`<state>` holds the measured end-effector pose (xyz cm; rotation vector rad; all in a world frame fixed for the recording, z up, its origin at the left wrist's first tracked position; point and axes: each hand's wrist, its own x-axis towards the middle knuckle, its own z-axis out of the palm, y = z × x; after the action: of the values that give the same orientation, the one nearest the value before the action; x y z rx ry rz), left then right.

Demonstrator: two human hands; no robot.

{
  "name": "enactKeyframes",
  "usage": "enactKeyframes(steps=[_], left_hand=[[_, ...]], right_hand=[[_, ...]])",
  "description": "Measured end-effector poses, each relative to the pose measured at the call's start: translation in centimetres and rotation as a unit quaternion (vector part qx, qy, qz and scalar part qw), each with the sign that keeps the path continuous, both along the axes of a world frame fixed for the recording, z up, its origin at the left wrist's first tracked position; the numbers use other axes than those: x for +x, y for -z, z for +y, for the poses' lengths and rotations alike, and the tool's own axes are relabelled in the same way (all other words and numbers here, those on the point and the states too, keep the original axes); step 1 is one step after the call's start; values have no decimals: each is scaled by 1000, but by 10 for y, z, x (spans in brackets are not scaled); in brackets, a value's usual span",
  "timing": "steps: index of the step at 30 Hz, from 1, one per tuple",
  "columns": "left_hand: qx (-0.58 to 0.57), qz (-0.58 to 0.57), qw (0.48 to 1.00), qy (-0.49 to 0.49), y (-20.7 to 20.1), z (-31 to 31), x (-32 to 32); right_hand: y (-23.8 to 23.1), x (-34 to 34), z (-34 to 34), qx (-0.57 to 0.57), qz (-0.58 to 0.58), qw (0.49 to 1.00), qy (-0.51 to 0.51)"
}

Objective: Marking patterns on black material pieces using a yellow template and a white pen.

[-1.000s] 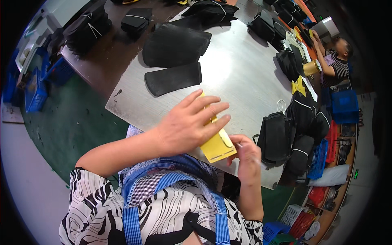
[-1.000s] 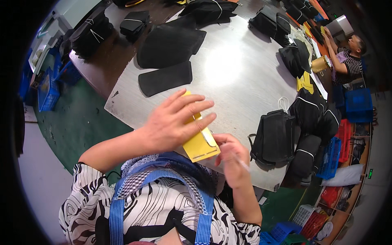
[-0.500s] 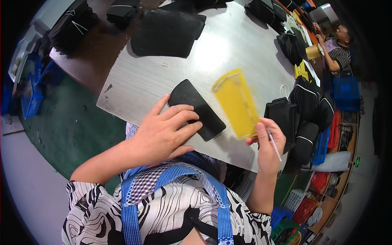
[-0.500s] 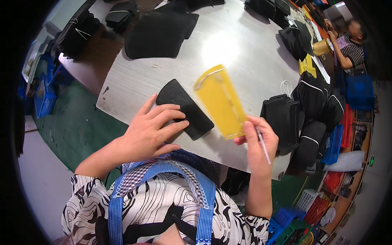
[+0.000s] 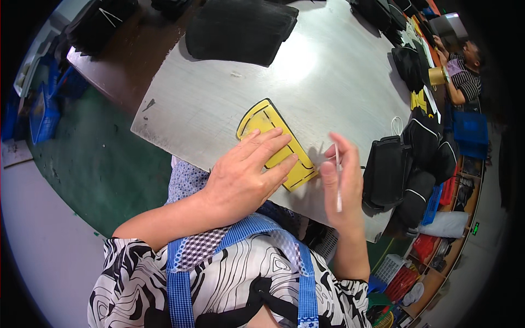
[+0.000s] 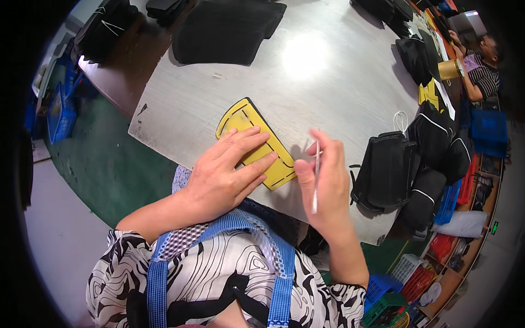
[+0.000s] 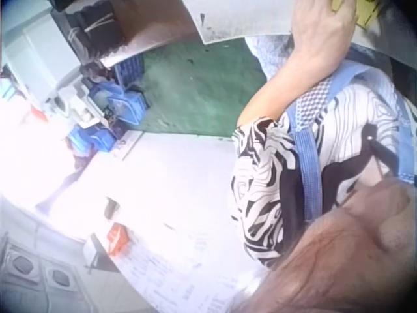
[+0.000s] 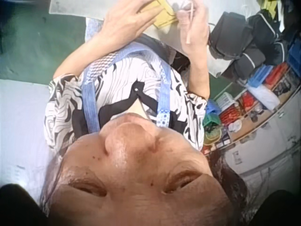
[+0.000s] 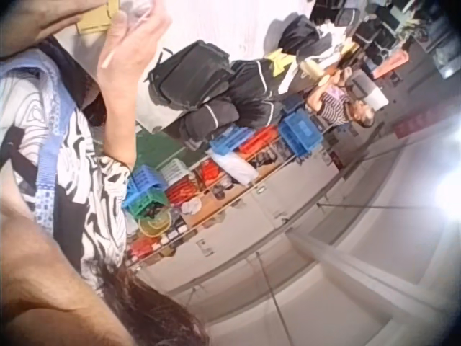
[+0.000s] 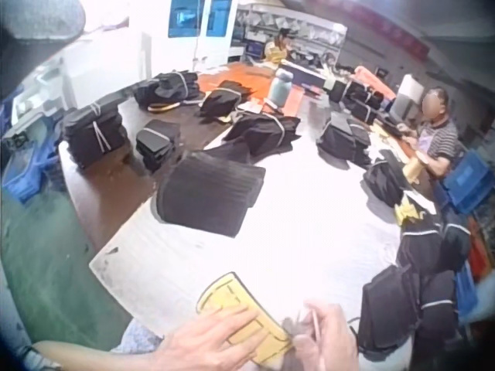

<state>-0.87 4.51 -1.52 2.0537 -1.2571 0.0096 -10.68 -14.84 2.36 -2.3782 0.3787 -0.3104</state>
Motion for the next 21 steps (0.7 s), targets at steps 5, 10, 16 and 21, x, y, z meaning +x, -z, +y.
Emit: enactKeyframes(steps=[5,10,16,21], left_hand=[[4,-2,1000,-1,1,1,1],[-5,8,1000,15,7,4,1],[-28,-33,999,7,3,-3,3],[-26,-27,999,9,1,-4,3]], right_hand=[[-12,33,-1,201,-77,976,19],[1,87,25,62,-47,972,-221],[13,120,10,-84,-68,984,-138],[11,86,10,-2,-36,991,-132]])
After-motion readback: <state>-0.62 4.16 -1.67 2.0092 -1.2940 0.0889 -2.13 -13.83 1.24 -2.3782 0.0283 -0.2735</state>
